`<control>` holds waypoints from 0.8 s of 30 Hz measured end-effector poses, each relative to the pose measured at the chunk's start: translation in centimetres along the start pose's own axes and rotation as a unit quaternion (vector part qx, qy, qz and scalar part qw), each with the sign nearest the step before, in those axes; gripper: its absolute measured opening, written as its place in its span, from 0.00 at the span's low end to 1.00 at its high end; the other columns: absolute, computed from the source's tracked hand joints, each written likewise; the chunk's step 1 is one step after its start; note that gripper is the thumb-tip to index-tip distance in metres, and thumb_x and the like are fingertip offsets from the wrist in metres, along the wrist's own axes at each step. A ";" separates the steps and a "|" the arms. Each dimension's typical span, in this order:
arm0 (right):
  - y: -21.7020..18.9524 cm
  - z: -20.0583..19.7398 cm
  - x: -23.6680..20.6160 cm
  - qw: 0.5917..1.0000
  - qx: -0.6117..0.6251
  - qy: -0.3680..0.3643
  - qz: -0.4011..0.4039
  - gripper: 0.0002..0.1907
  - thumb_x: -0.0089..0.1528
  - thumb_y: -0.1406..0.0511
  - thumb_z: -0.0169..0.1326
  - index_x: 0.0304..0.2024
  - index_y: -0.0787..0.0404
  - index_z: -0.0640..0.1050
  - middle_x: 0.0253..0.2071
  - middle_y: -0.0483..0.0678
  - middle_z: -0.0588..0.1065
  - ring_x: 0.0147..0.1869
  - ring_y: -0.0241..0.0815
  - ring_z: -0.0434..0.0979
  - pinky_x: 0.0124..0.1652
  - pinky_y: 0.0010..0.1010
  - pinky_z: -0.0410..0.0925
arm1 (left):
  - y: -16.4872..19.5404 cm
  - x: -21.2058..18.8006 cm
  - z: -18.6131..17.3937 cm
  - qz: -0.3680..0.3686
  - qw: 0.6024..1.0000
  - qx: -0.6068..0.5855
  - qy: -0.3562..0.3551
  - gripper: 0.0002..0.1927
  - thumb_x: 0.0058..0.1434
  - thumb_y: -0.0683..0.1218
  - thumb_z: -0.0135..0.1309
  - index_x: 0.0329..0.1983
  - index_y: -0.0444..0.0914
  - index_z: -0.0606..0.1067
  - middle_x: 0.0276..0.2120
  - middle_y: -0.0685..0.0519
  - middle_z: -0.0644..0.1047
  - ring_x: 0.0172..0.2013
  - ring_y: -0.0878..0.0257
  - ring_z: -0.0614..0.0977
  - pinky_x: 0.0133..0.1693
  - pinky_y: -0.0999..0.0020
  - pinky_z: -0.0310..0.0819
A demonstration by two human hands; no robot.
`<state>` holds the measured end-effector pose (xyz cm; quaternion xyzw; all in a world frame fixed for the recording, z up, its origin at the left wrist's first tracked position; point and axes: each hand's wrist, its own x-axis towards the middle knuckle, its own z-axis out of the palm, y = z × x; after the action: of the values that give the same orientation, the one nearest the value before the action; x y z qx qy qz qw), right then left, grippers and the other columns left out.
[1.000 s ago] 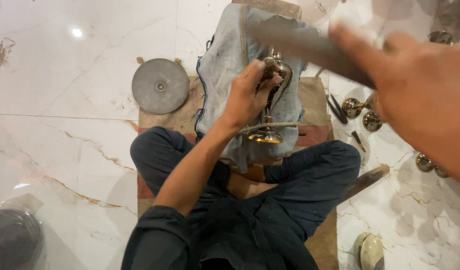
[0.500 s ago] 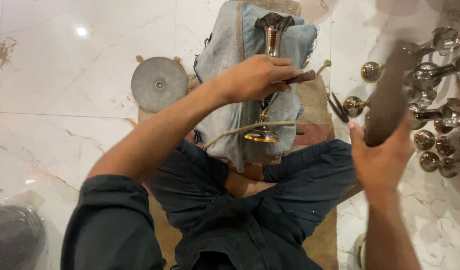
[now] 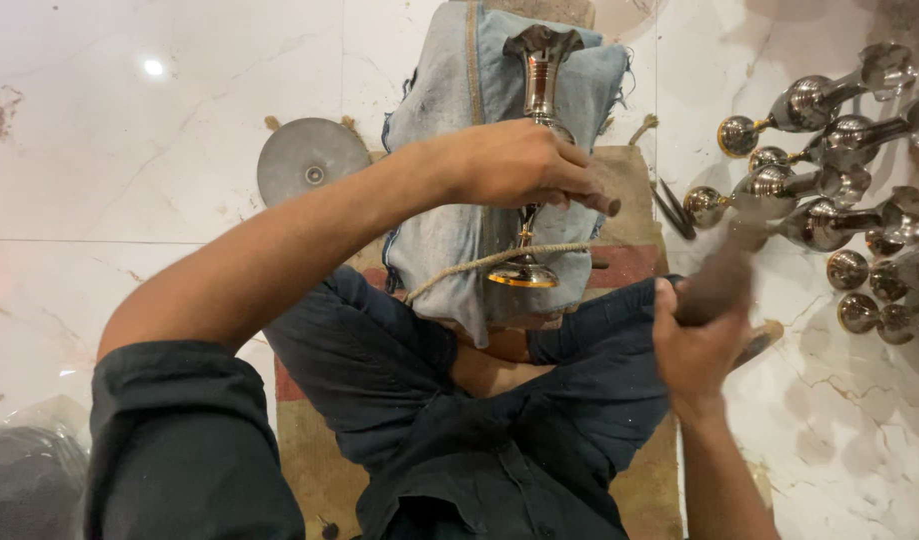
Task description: The person sits cross-legged on the floor and repeatedly hammers a metal vase with a chisel and hammer. They occasionally rotate the vase and use pliers to adjust the chisel position before continuing to strike the surface.
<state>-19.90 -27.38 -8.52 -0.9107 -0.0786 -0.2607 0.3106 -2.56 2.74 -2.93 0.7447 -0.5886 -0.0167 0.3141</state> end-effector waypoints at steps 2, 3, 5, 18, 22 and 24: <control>0.7 0.8 -0.9 0.998 0.054 0.020 -0.003 0.39 0.68 0.75 0.62 0.74 0.60 0.55 0.47 0.58 0.73 0.47 0.53 0.76 0.53 0.35 0.71 | 0.1 0.7 -0.2 0.014 1.000 0.001 -0.021 0.19 0.63 0.42 0.57 0.58 0.41 0.77 0.49 0.47 0.81 0.45 0.47 0.83 0.44 0.52 0.76; 1.0 1.0 -1.3 0.996 -0.067 -0.006 -0.061 0.40 0.62 0.75 0.63 0.71 0.62 0.58 0.48 0.61 0.75 0.47 0.57 0.78 0.50 0.38 0.72 | 0.1 1.0 -0.2 0.007 0.999 0.006 -0.040 0.18 0.63 0.42 0.57 0.57 0.40 0.77 0.48 0.47 0.81 0.45 0.47 0.83 0.44 0.52 0.76; 1.0 1.8 -2.2 0.995 -0.083 0.006 -0.061 0.37 0.62 0.74 0.64 0.68 0.62 0.60 0.47 0.61 0.75 0.46 0.58 0.79 0.49 0.39 0.73 | 0.2 1.6 -0.3 -0.005 0.997 0.016 -0.082 0.17 0.62 0.42 0.58 0.56 0.39 0.78 0.47 0.46 0.82 0.45 0.48 0.83 0.46 0.53 0.76; -3.8 2.0 2.0 0.956 -0.038 -0.231 0.177 0.45 0.60 0.68 0.62 0.76 0.58 0.56 0.43 0.66 0.78 0.48 0.64 0.81 0.43 0.47 0.73 | 0.1 1.6 0.6 -0.147 0.988 -0.035 0.038 0.30 0.60 0.42 0.61 0.66 0.38 0.69 0.44 0.44 0.82 0.44 0.47 0.83 0.46 0.49 0.75; -2.1 2.1 1.3 0.952 -0.181 -0.245 0.035 0.47 0.55 0.71 0.64 0.74 0.52 0.59 0.44 0.60 0.79 0.42 0.60 0.81 0.38 0.47 0.73 | -0.7 1.8 0.9 -0.093 0.995 -0.022 0.004 0.27 0.61 0.41 0.59 0.65 0.41 0.72 0.47 0.46 0.82 0.45 0.49 0.84 0.45 0.51 0.76; -0.9 1.8 0.3 0.976 0.081 -0.103 0.173 0.45 0.60 0.69 0.64 0.75 0.59 0.56 0.43 0.59 0.76 0.41 0.53 0.79 0.41 0.41 0.73 | -1.1 1.7 0.7 -0.071 0.997 -0.013 -0.002 0.25 0.61 0.42 0.60 0.64 0.41 0.73 0.50 0.46 0.81 0.46 0.48 0.84 0.45 0.51 0.77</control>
<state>-19.19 -25.53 -9.12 -0.9043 0.0273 -0.1008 0.4139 -1.42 1.08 -3.45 0.7805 -0.5345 -0.0485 0.3207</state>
